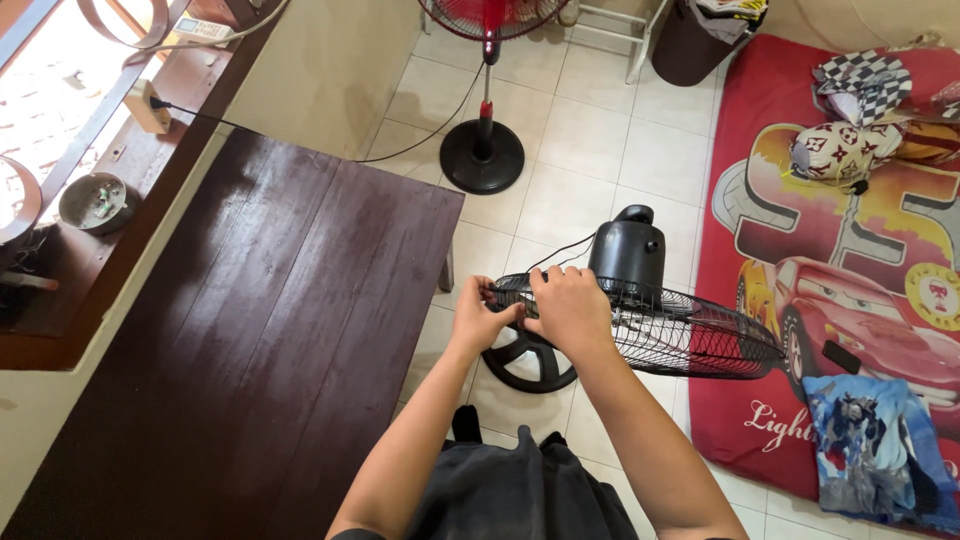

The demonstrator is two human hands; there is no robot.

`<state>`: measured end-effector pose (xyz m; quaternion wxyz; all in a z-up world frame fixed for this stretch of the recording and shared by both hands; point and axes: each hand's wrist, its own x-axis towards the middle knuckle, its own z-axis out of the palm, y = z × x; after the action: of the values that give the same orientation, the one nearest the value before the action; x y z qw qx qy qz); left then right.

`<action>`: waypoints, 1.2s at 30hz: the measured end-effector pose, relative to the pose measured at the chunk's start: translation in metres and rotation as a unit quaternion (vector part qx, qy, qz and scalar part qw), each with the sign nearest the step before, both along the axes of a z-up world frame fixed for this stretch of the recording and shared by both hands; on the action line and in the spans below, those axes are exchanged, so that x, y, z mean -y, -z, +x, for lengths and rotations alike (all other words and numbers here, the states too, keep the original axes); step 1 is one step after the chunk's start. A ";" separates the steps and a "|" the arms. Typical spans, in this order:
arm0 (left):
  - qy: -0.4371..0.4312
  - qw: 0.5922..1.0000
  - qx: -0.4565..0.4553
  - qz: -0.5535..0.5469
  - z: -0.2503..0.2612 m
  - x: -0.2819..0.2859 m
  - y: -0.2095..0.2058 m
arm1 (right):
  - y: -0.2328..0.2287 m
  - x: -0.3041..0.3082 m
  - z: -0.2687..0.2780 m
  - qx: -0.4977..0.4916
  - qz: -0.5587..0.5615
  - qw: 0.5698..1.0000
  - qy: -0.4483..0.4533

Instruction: The person removes the front grille of a standing electric fan, then uses a screwdriver to loosen and remove the fan blades. Screws are placed on a nearby table. The person continues to unscrew and remove additional blade sections, placing them on the table. The video ends with the fan partially disassembled.

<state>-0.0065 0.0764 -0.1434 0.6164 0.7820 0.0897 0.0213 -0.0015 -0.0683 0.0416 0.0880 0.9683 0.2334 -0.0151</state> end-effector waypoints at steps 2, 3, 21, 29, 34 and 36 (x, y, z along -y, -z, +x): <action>-0.005 1.000 0.004 0.010 -0.003 0.001 -0.003 | 0.000 0.001 -0.001 -0.024 -0.003 1.000 0.010; -0.008 1.000 0.008 0.015 -0.002 0.001 -0.007 | -0.001 0.001 0.000 -0.033 -0.004 0.999 0.015; -0.081 0.997 0.004 0.014 -0.020 0.019 -0.040 | 0.006 -0.002 0.004 0.004 0.003 1.000 -0.007; -0.095 0.993 0.043 0.064 -0.022 0.023 -0.046 | 0.006 -0.001 0.003 0.017 0.000 1.000 -0.018; -0.091 0.987 0.080 0.101 -0.022 0.023 -0.057 | 0.006 0.003 0.005 0.001 -0.003 1.000 -0.012; -0.093 0.985 0.089 0.112 -0.023 0.024 -0.061 | 0.006 0.002 0.005 0.000 -0.008 1.000 -0.012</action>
<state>-0.0295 0.0525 -0.0824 0.5262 0.8290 0.1042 0.1583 0.0037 -0.0707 0.0355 0.0958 0.9648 0.2445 -0.0157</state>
